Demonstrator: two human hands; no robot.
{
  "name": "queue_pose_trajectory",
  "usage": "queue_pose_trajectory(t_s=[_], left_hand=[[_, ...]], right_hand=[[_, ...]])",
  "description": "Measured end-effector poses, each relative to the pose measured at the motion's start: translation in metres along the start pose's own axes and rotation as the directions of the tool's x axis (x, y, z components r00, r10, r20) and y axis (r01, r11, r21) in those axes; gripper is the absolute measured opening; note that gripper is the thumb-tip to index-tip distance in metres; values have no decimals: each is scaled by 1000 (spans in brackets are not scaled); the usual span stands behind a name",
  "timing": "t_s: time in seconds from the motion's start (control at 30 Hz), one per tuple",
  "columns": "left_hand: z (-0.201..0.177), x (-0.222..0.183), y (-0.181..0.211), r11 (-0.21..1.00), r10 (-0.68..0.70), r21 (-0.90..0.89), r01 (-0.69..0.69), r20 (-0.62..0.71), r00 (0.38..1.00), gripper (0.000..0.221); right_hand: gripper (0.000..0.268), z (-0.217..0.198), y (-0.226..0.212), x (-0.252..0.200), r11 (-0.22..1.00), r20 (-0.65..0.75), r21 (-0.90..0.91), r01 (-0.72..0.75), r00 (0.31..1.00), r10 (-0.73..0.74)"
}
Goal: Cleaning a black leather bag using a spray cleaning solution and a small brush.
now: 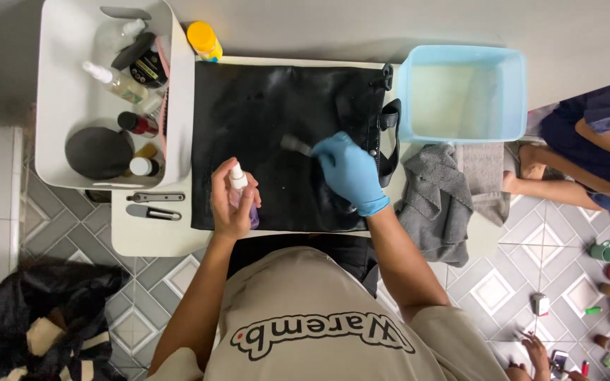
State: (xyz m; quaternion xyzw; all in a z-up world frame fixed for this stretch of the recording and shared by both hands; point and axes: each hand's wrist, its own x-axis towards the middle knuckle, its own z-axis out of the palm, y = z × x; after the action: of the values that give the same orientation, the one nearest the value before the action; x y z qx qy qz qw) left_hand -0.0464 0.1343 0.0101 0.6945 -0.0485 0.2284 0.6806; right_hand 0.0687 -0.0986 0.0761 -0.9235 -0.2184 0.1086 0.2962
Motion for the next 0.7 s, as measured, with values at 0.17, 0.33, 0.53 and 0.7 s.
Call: queue_pose_trajectory(t_s=[0.17, 0.33, 0.53, 0.7], left_hand=[[0, -6, 0, 1000, -5, -10, 5, -26, 1000, 55], [5, -5, 3, 1000, -2, 6, 2, -39, 999, 55], [1, 0, 0, 1000, 13, -9, -13, -16, 1000, 56], [-1, -15, 1, 999, -6, -35, 6, -9, 1000, 55]], right_hand=[[16, 6, 2, -10, 1000, -45, -12, -4, 999, 3], [11, 3, 4, -14, 999, 30, 49, -1, 1000, -1], [11, -3, 0, -18, 997, -33, -33, -72, 997, 71], [10, 15, -7, -46, 995, -142, -10, -104, 985, 101]])
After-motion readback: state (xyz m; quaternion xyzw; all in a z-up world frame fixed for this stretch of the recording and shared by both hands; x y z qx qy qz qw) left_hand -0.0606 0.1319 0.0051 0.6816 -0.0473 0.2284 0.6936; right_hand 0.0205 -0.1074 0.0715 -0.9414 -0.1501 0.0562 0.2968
